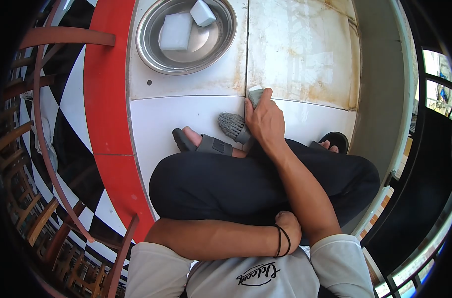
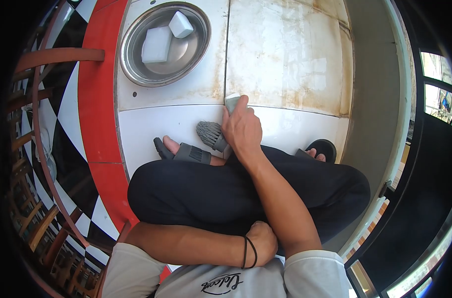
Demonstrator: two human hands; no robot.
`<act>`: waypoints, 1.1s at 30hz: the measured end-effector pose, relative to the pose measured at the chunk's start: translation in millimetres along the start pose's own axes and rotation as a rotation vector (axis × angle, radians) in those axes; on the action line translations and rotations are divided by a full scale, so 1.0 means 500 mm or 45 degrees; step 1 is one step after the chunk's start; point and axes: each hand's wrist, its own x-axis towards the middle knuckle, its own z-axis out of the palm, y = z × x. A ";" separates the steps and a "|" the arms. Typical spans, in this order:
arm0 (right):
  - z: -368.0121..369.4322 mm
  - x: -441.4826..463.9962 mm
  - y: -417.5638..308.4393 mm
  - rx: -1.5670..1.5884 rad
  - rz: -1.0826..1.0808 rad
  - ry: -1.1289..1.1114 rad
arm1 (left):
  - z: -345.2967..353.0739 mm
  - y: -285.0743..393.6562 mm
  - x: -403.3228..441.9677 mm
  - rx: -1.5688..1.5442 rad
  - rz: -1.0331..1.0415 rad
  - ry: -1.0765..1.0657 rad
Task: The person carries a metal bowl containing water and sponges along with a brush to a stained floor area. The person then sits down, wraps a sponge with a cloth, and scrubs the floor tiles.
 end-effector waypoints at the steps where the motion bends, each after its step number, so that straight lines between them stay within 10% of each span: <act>1: -0.001 0.001 -0.002 0.008 -0.003 0.008 | 0.005 0.004 0.005 0.016 0.003 -0.007; 11: -0.014 0.215 -0.029 -0.036 -0.194 0.223 | -0.057 -0.150 0.039 0.558 -0.718 0.961; 14: -0.018 0.102 0.009 -0.049 -0.183 0.061 | -0.073 -0.208 0.009 0.865 -1.137 0.825; 23: -0.022 0.182 0.011 -0.051 -0.411 0.169 | -0.130 -0.299 -0.007 -0.004 -1.340 -0.093; 33: -0.020 0.032 0.087 -0.122 -0.504 0.015 | -0.127 -0.135 -0.007 0.311 -0.873 0.231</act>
